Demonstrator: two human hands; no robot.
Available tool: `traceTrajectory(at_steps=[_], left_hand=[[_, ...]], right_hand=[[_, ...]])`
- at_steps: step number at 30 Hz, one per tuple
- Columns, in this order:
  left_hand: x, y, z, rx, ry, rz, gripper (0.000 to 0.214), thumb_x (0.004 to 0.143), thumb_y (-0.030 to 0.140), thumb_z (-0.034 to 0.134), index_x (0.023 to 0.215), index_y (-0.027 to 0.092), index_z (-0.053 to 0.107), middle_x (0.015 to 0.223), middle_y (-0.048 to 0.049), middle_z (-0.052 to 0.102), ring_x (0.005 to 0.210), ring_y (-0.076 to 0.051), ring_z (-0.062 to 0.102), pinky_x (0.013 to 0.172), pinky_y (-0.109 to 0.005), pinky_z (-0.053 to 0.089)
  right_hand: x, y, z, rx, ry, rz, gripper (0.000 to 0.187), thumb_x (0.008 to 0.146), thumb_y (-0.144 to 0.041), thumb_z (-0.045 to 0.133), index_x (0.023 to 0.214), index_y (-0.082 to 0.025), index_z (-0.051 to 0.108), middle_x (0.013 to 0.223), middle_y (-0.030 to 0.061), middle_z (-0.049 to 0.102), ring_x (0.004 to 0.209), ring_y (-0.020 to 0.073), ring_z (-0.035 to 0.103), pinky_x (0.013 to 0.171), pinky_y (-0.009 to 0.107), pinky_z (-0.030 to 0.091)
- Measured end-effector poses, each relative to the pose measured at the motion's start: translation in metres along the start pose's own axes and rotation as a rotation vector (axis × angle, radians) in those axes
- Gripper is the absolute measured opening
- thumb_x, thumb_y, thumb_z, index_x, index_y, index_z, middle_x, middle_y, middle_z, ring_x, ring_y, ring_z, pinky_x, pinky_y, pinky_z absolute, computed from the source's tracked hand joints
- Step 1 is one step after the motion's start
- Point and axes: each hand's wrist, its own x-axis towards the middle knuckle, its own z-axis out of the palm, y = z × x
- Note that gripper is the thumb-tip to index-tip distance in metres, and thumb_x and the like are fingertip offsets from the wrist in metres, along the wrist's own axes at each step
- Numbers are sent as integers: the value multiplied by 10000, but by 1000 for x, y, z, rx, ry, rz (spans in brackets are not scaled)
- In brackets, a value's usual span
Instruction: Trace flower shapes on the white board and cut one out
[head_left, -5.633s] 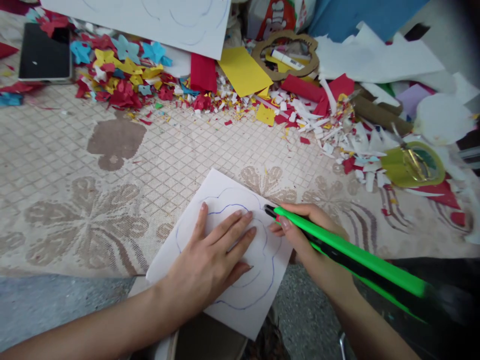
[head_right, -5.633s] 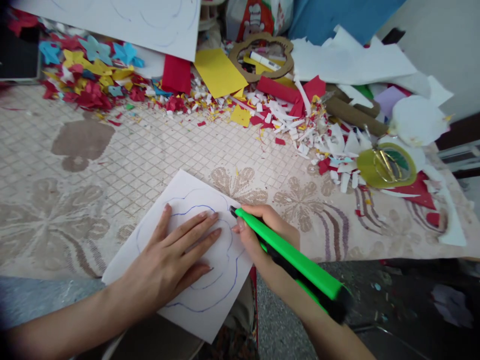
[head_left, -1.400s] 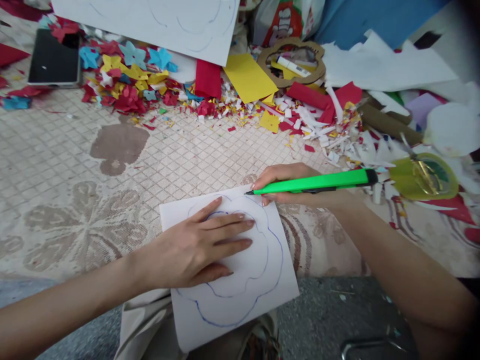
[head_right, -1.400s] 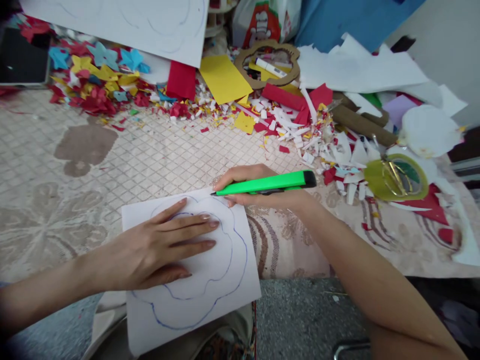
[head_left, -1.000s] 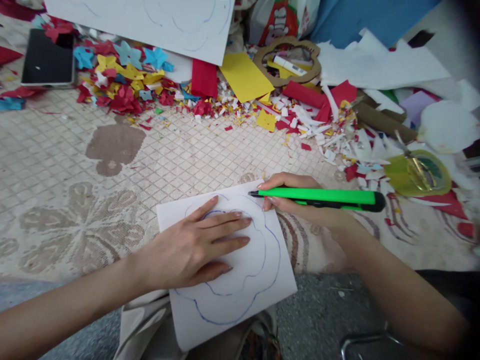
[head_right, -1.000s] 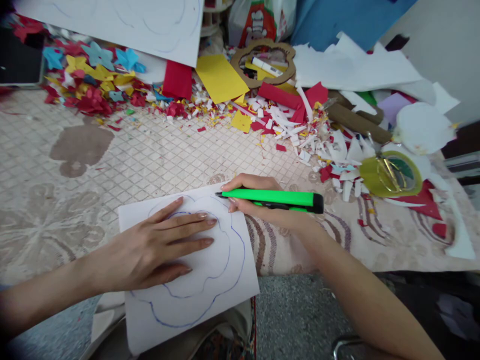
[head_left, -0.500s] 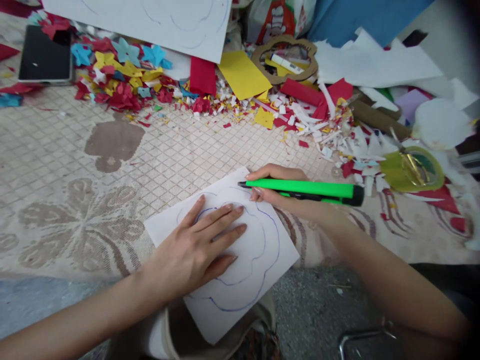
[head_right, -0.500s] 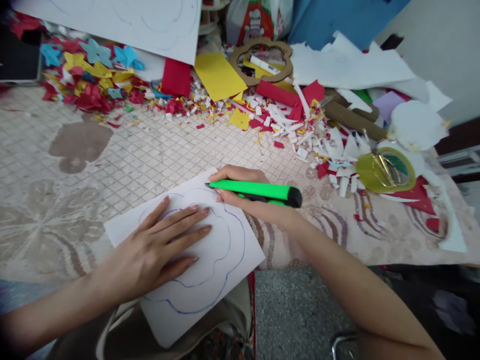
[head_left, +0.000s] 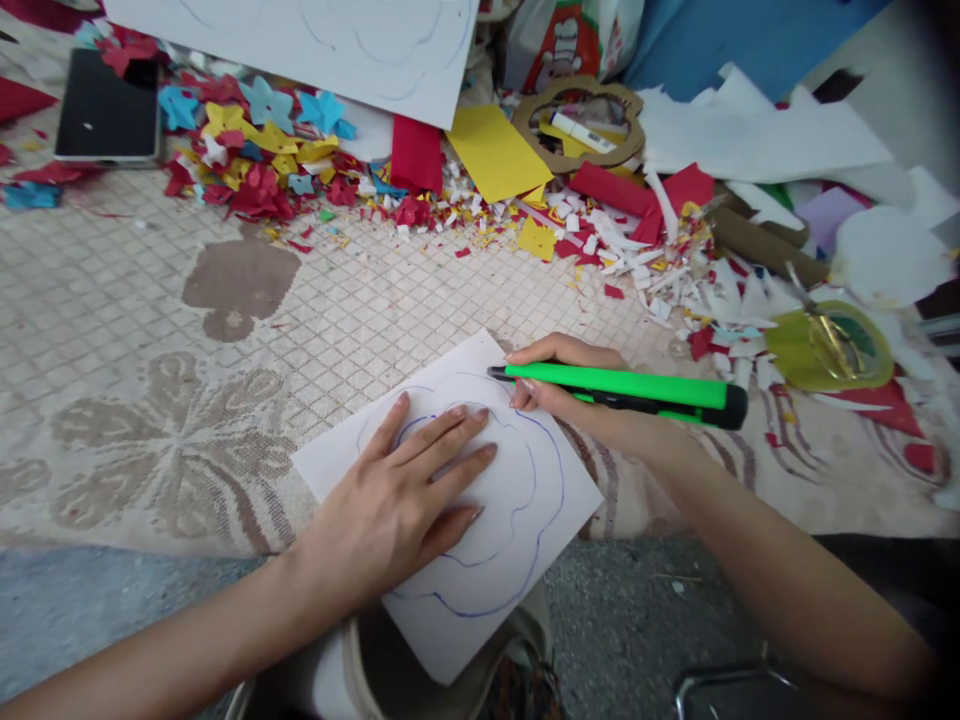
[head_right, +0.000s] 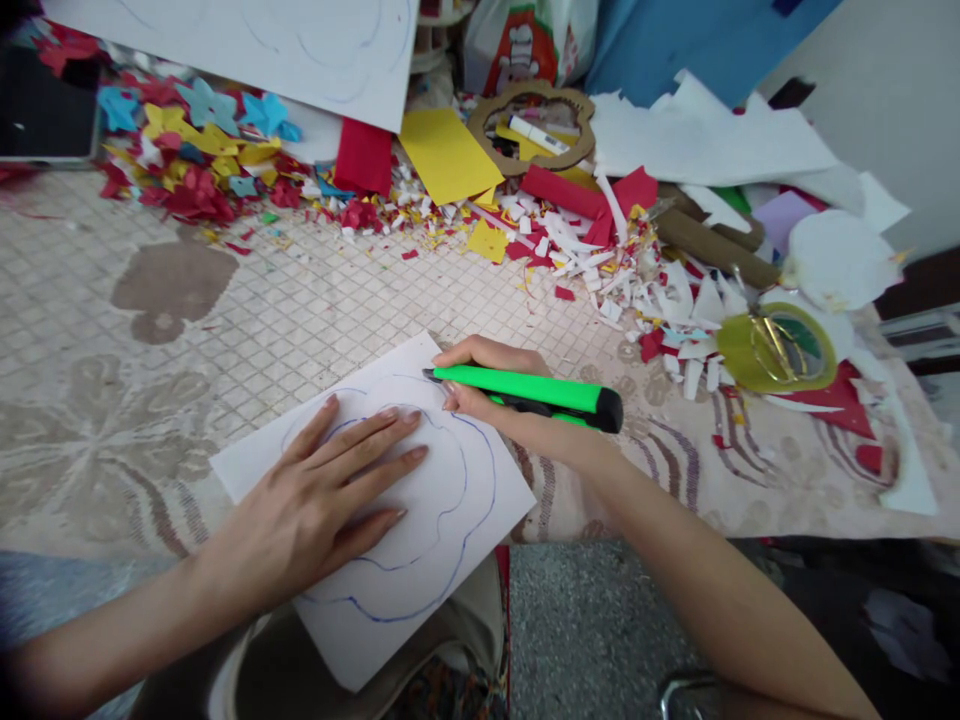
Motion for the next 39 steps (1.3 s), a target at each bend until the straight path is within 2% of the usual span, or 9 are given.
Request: traceTrajectory(at_steps=[6, 21, 39], left_hand=[[-1, 0, 1, 9, 5, 5, 413, 973, 342, 493, 1370, 228, 492, 1500, -55, 415, 1366, -234, 417, 1191, -521, 152], [0, 0, 3, 17, 20, 4, 400, 978, 346, 481, 1360, 231, 505, 1501, -47, 413, 1366, -223, 417, 1192, -517, 148], [-1, 0, 2, 29, 21, 8, 401, 979, 345, 481, 1361, 225, 505, 1501, -45, 410, 1369, -221, 413, 1193, -508, 144]], right_hand=[[-12, 1, 10, 30, 107, 40, 190, 912, -332, 576, 1072, -241, 624, 895, 2, 699, 830, 151, 659, 751, 290, 492], [-35, -3, 19, -3, 179, 120, 232, 906, -324, 583, 1121, -242, 612, 910, 29, 708, 835, 175, 680, 739, 309, 535], [-55, -4, 29, 37, 274, 165, 217, 899, -290, 604, 1113, -256, 621, 839, 5, 699, 763, 142, 677, 687, 260, 547]])
